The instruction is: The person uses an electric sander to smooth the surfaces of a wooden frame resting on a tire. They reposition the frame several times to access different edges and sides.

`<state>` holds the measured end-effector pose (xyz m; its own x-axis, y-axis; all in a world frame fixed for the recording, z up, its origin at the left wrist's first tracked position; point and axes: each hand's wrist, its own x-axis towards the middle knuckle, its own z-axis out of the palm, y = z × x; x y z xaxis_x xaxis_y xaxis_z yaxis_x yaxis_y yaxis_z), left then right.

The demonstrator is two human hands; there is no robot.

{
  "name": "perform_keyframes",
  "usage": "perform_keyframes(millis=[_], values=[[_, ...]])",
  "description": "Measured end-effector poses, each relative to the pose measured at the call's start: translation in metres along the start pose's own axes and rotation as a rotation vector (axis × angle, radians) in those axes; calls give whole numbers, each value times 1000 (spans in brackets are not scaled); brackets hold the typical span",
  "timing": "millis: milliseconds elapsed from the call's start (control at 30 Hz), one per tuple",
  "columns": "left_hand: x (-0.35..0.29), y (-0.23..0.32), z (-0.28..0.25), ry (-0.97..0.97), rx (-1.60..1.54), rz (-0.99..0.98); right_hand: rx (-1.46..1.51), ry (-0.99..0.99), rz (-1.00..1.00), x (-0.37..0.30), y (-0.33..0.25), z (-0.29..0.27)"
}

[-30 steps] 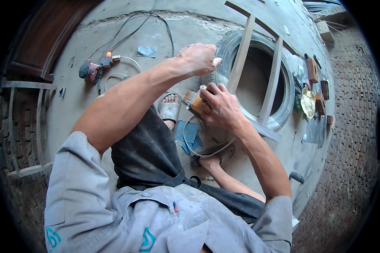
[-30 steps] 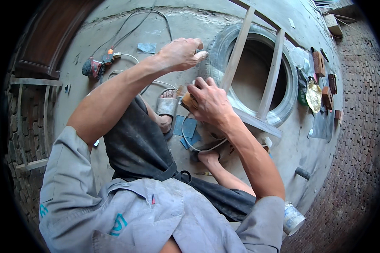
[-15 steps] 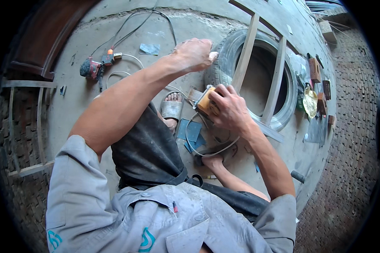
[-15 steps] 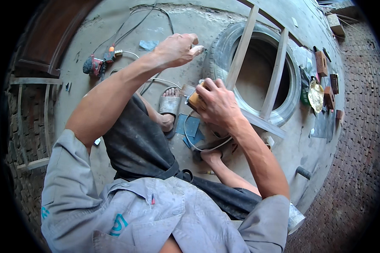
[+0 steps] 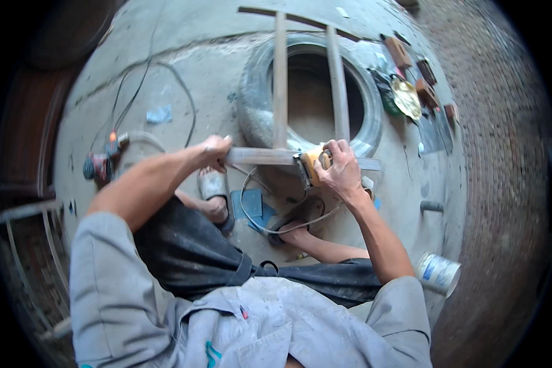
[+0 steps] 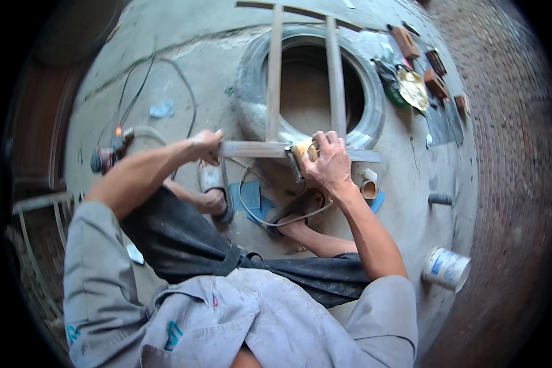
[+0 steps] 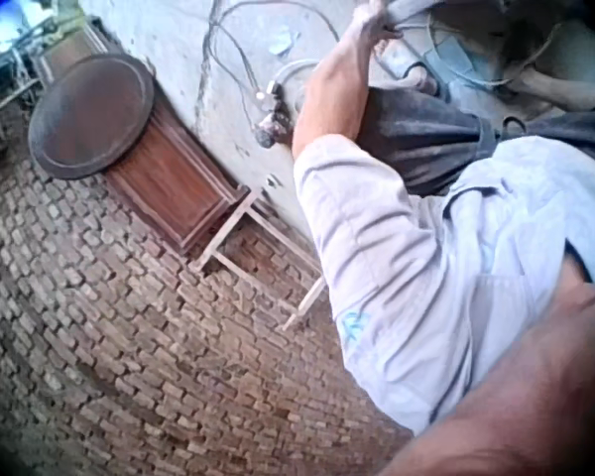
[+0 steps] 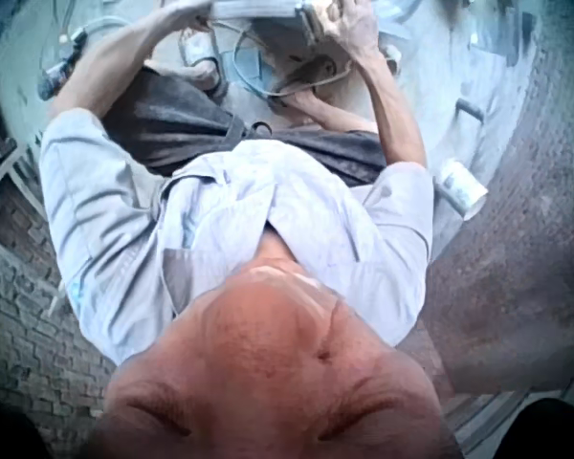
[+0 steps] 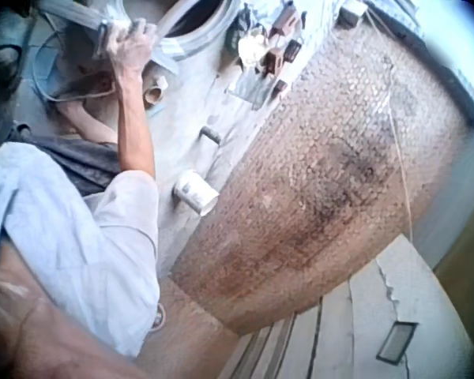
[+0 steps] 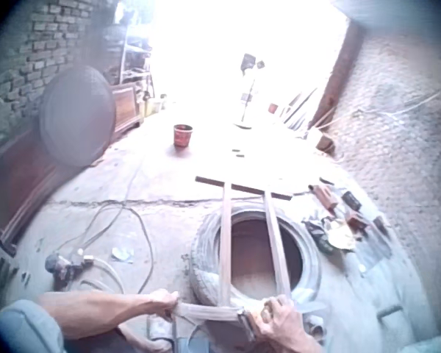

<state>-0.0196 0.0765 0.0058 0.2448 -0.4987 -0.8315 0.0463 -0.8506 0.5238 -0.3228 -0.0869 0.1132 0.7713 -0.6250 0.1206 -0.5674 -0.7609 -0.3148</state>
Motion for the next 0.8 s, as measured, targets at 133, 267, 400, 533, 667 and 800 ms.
perform_keyframes(millis=[133, 267, 400, 533, 667, 800], values=[[1, 6, 1, -25, -167, 2, -62, 73, 408, 8, 36, 2], [2, 9, -18, -187, 144, 62, 129, 2, 524, 8, -3, 6], [-56, 84, 7, 135, 784, 477, 199, -55, 514, 9, -69, 29], [-80, 90, 65, 2, 370, 847, 119, 5, 132, 16, -87, 72], [-109, 82, 89, 225, 677, 922, 447, 58, -175, 1, -69, 68], [-104, 65, 92, 432, 713, 909, 303, -253, 79, -31, -44, 17]])
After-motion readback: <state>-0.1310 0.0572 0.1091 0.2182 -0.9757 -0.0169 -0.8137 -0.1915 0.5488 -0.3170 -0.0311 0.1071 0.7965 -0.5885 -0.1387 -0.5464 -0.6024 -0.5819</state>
